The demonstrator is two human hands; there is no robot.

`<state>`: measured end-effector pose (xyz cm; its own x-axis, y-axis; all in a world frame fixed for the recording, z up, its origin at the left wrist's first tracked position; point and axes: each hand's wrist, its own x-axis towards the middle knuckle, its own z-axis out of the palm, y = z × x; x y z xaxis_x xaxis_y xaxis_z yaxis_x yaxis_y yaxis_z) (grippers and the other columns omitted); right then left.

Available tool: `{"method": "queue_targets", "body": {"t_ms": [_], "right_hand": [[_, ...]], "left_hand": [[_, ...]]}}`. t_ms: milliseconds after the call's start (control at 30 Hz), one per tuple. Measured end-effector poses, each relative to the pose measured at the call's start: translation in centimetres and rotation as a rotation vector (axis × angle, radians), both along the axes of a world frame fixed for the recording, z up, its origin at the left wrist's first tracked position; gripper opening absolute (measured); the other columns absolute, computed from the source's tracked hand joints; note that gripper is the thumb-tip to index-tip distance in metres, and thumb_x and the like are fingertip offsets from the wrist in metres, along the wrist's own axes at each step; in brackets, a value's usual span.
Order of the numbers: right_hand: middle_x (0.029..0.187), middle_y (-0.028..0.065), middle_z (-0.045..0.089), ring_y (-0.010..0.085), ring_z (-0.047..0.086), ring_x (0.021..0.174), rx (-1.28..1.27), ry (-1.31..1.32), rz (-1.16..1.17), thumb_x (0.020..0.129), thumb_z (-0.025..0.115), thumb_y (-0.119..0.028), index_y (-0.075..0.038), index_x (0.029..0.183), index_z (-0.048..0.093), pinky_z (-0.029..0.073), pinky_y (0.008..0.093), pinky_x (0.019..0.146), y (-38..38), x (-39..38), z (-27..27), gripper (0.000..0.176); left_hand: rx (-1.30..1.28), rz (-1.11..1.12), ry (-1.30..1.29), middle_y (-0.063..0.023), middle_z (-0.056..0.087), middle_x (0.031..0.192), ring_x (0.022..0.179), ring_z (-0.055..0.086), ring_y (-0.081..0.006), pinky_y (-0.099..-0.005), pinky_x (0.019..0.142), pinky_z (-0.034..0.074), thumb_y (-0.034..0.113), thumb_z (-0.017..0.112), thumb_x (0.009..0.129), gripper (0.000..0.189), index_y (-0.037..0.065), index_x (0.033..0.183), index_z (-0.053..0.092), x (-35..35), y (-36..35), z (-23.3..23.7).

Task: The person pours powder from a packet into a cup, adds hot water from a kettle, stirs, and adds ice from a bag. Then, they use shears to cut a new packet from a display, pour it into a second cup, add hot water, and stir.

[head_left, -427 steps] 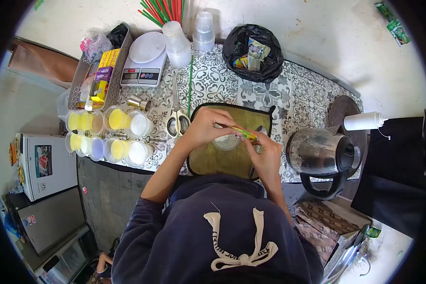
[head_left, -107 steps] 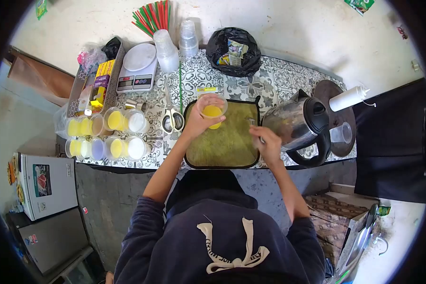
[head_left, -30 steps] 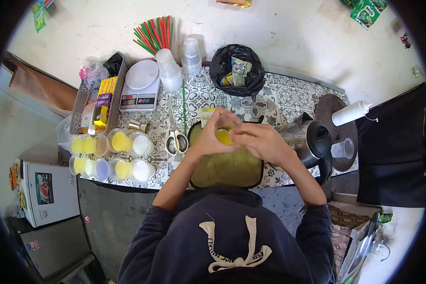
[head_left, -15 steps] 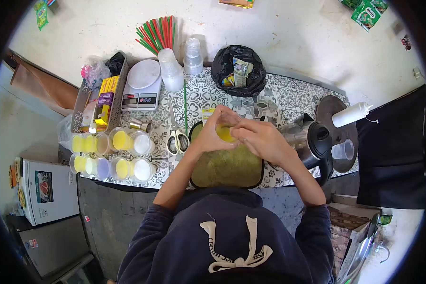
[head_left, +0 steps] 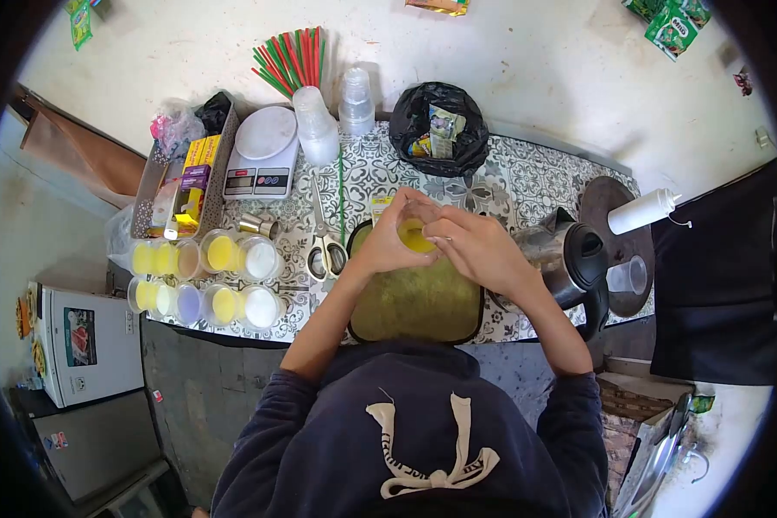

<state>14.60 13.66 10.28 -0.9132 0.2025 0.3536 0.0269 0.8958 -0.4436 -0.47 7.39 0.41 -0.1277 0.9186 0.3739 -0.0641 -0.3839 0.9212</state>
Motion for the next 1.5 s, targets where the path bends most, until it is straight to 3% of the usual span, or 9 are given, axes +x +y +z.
{"method": "queue_targets", "body": {"t_ms": [233, 433, 733, 1033, 1100, 1233, 1333, 1400, 1500], "right_hand": [[0.086, 0.0103, 0.059, 0.0274, 0.061, 0.073, -0.100, 0.045, 0.044, 0.080, 0.057, -0.003, -0.007, 0.093, 0.056, 0.049, 0.0337, 0.062, 0.0, 0.1, 0.8, 0.014], [0.094, 0.0093, 0.058, 0.0291, 0.060, 0.073, -0.196, 0.063, -0.058, 0.079, 0.057, -0.005, -0.006, 0.094, 0.058, 0.049, 0.0352, 0.063, 0.9, 0.5, 0.2, 0.016], [0.088, 0.0104, 0.059, 0.0277, 0.061, 0.073, 0.030, 0.093, 0.000, 0.078, 0.058, 0.000, -0.007, 0.097, 0.054, 0.049, 0.0320, 0.061, 0.7, 0.4, 0.4, 0.021], [0.094, 0.0088, 0.059, 0.0289, 0.061, 0.074, -0.216, 0.151, -0.024, 0.079, 0.058, -0.007, -0.007, 0.091, 0.058, 0.049, 0.0364, 0.064, 0.5, 0.5, 0.5, 0.013], [0.094, 0.0102, 0.060, 0.0301, 0.061, 0.077, -0.071, 0.106, -0.018, 0.081, 0.057, -0.008, -0.006, 0.093, 0.058, 0.049, 0.0372, 0.067, 0.8, 0.7, 0.3, 0.013], [0.093, 0.0116, 0.060, 0.0308, 0.061, 0.076, 0.080, 0.169, -0.071, 0.082, 0.056, -0.009, -0.005, 0.095, 0.057, 0.049, 0.0381, 0.070, 1.2, 0.1, 0.2, 0.014], [0.091, 0.0125, 0.059, 0.0314, 0.060, 0.075, -0.191, 0.046, -0.124, 0.083, 0.056, -0.010, -0.005, 0.097, 0.055, 0.048, 0.0389, 0.071, 1.7, -0.4, 1.1, 0.015], [0.089, 0.0128, 0.059, 0.0303, 0.060, 0.073, -0.470, 0.012, -0.134, 0.085, 0.054, -0.009, -0.004, 0.097, 0.054, 0.048, 0.0385, 0.068, 2.3, -0.8, 1.4, 0.013], [0.089, 0.0126, 0.058, 0.0297, 0.060, 0.072, -0.414, 0.136, -0.031, 0.086, 0.051, -0.008, -0.003, 0.096, 0.052, 0.048, 0.0382, 0.064, 2.6, -1.4, 1.1, 0.011]], "left_hand": [[0.011, -0.029, 0.074, -0.0089, 0.052, 0.103, 0.098, 0.054, -0.0182, -0.0311, 0.086, 0.042, 0.011, 0.077, 0.055, 0.067, 0.006, 0.109, 0.039, 0.6, 0.1, 1.8], [-0.034, -0.010, 0.107, -0.0081, 0.055, 0.098, 0.097, 0.054, -0.0173, -0.0309, 0.086, 0.042, 0.010, 0.077, 0.056, 0.063, 0.006, 0.106, 0.040, -0.6, 0.5, 2.6], [0.030, -0.092, 0.048, -0.0072, 0.052, 0.096, 0.094, 0.053, -0.0154, -0.0304, 0.085, 0.042, 0.007, 0.076, 0.057, 0.061, 0.006, 0.106, 0.039, -0.6, 0.8, 1.8], [0.042, -0.083, 0.093, -0.0061, 0.050, 0.097, 0.093, 0.052, -0.0150, -0.0298, 0.085, 0.041, 0.012, 0.077, 0.054, 0.063, 0.006, 0.105, 0.041, 0.1, 0.3, 2.9], [-0.020, -0.126, -0.056, -0.0061, 0.050, 0.096, 0.095, 0.052, -0.0154, -0.0299, 0.086, 0.040, 0.011, 0.077, 0.053, 0.064, 0.006, 0.106, 0.041, 0.1, 0.4, 2.8], [-0.058, -0.175, 0.008, -0.0058, 0.050, 0.099, 0.097, 0.051, -0.0159, -0.0304, 0.087, 0.040, 0.011, 0.078, 0.055, 0.064, 0.006, 0.106, 0.040, -1.0, 1.2, 2.2], [-0.110, -0.176, -0.039, -0.0055, 0.050, 0.098, 0.097, 0.051, -0.0157, -0.0308, 0.088, 0.039, 0.010, 0.079, 0.057, 0.063, 0.007, 0.107, 0.040, -1.1, 1.6, 2.4], [-0.013, -0.189, -0.112, -0.0059, 0.051, 0.100, 0.097, 0.051, -0.0155, -0.0310, 0.088, 0.039, 0.009, 0.078, 0.058, 0.063, 0.008, 0.108, 0.040, -0.8, 1.9, 2.8], [0.034, -0.115, 0.021, -0.0073, 0.053, 0.102, 0.099, 0.051, -0.0159, -0.0311, 0.088, 0.039, 0.009, 0.078, 0.058, 0.063, 0.007, 0.108, 0.039, -1.0, 2.2, 2.3]]}}
